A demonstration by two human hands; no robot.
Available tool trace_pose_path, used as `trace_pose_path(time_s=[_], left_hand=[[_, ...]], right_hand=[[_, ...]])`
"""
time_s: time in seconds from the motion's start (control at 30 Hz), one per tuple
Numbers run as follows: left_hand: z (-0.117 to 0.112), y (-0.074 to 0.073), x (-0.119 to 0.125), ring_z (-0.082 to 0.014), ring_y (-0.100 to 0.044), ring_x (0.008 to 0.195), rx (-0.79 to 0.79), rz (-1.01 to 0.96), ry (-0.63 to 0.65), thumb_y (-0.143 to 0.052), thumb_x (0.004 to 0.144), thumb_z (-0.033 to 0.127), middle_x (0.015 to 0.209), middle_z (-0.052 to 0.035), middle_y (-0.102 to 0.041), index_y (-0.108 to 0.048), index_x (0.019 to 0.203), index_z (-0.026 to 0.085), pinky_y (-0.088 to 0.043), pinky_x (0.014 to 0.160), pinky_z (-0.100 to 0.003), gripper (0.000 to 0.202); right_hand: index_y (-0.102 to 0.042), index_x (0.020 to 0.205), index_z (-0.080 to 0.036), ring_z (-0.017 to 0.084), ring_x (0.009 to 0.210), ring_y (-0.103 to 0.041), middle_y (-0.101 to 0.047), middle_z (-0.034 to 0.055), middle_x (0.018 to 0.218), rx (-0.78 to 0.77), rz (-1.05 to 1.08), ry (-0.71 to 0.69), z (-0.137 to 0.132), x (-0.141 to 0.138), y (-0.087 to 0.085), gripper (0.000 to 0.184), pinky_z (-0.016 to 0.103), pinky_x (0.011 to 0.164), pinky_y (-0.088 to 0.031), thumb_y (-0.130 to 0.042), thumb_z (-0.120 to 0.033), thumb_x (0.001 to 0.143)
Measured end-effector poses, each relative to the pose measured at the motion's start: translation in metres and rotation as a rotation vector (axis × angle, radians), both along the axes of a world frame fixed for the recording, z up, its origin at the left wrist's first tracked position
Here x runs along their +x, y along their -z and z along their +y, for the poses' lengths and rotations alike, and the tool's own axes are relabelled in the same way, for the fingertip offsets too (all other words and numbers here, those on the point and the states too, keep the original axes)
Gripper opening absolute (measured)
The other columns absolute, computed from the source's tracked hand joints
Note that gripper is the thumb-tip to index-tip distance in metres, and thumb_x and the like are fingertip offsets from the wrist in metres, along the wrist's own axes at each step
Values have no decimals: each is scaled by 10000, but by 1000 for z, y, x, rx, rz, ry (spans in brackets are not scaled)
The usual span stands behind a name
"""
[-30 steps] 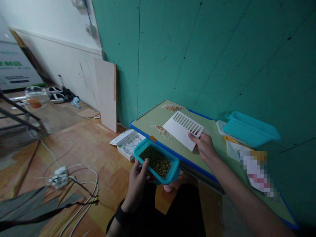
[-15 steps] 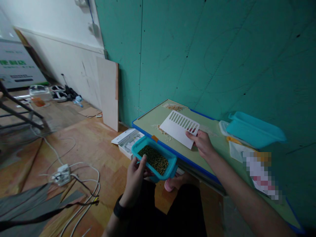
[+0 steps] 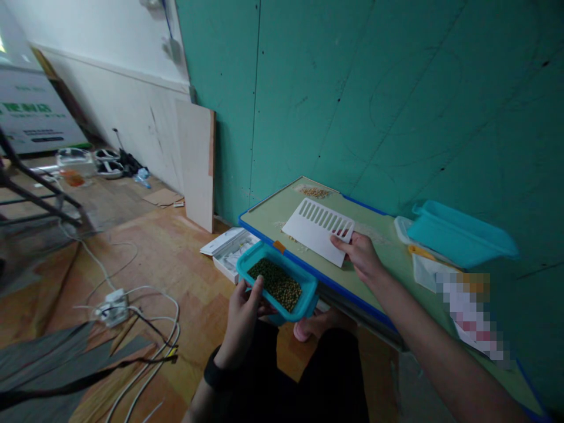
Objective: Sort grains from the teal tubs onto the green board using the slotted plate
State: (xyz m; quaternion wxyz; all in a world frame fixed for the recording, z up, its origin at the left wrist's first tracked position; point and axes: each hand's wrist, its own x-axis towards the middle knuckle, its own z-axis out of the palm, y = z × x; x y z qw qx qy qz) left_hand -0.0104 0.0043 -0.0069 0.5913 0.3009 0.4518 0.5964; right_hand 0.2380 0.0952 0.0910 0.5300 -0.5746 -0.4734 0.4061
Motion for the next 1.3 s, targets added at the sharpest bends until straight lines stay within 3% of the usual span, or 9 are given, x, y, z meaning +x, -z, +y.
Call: trace_pose_path(time_s=[0.43,0.63,0.87,1.3], left_hand=[[1,5,-6,-137,-633,443,3,-16,-25,-747,767,576,556,73,-593,-545,950,200,-540,453,-233,465],[7,-1,-15,-133,-618,434,-11,-8,-31,-788,711,581,526,75,-573,-547,861,196,-539,443,-232,478],[9,-2,-12,-142,-606,390,-40,12,-36,-785,686,614,481,67,-580,-509,822,205,-521,401,-229,512],[7,-4,-12,-141,-613,420,-10,-13,-37,-774,724,580,502,58,-606,-533,916,196,-535,431,-238,492]], right_hand=[[-736,813,-167,238,749,-705,-775,69,836,17,56,-36,11,-19,-3,522,341,680,-536,-914,-495,448],[-735,814,-160,223,690,-686,-767,63,800,5,60,-12,12,-15,-2,525,322,621,-518,-920,-488,448],[-744,850,-164,249,783,-705,-777,74,871,-2,36,-36,11,-14,3,566,361,723,-535,-920,-517,443],[-734,814,-153,225,665,-682,-763,70,784,-73,68,-79,-7,-21,5,539,320,613,-516,-926,-521,470]])
